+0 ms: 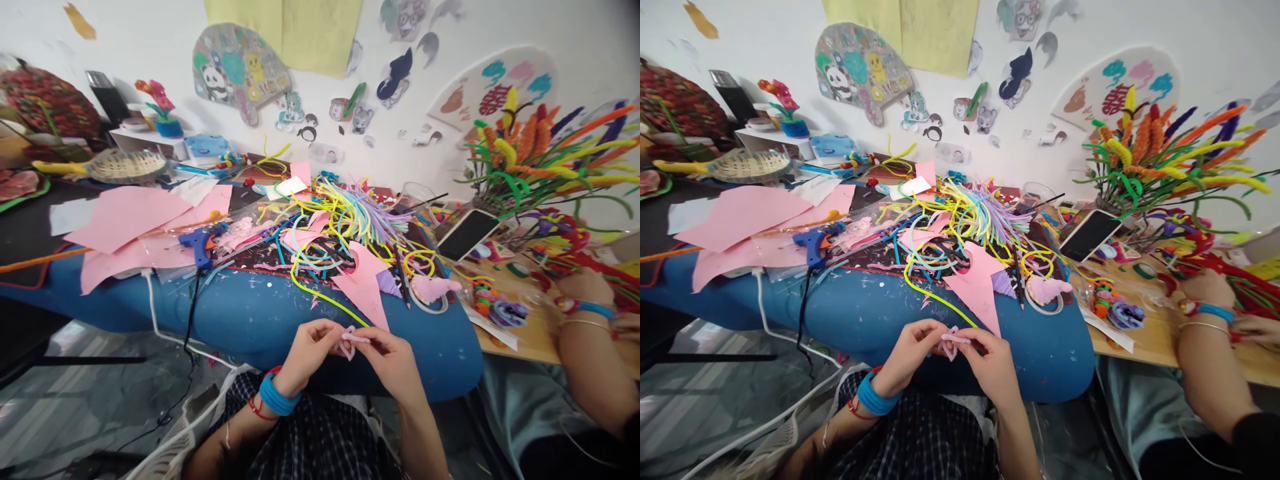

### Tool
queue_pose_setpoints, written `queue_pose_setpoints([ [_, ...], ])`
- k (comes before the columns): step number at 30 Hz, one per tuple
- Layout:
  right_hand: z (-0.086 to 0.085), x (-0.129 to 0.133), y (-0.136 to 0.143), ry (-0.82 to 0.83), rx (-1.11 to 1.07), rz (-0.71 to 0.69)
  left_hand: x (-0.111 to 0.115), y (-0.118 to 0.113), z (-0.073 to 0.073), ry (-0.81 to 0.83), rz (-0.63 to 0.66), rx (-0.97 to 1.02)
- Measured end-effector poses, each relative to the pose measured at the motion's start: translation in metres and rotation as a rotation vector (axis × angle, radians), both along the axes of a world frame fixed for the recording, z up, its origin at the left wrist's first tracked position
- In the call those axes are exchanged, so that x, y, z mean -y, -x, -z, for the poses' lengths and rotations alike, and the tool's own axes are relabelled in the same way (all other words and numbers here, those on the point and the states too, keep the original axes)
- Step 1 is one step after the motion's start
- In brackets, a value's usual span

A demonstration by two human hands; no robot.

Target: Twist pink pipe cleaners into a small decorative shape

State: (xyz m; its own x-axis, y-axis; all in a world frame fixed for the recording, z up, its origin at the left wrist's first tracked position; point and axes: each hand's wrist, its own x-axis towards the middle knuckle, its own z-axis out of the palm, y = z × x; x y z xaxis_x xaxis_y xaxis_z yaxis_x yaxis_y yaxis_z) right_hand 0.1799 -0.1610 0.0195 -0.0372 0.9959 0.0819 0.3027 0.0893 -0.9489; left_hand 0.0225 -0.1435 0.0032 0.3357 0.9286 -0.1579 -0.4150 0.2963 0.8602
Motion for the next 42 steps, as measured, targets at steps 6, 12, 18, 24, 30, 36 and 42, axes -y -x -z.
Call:
queue_pose_setpoints([
  [6,0.007,-0.005,0.001,-0.073,-0.154,0.017,0.0,0.002,0.005,-0.01,-0.091,-0.036],
  [12,0.016,-0.006,0.01,0.004,-0.391,0.055,0.0,0.0,0.005,-0.008,-0.234,-0.089],
  [18,0.011,-0.002,0.021,0.109,-0.488,0.0,0.0,-0.004,0.011,-0.027,-0.371,-0.147],
  [24,0.012,-0.004,0.025,0.108,-0.479,0.097,0.004,-0.008,0.015,-0.091,-0.407,-0.161],
  [30,0.02,-0.007,0.023,-0.01,-0.3,0.235,0.003,-0.006,0.011,-0.103,-0.354,-0.198],
  [36,0.013,-0.008,0.009,-0.369,0.085,0.043,0.001,-0.002,0.011,-0.065,-0.32,-0.17],
  [42,0.014,-0.008,0.004,-0.685,0.56,0.039,0.001,-0.003,0.009,-0.022,-0.311,-0.12],
])
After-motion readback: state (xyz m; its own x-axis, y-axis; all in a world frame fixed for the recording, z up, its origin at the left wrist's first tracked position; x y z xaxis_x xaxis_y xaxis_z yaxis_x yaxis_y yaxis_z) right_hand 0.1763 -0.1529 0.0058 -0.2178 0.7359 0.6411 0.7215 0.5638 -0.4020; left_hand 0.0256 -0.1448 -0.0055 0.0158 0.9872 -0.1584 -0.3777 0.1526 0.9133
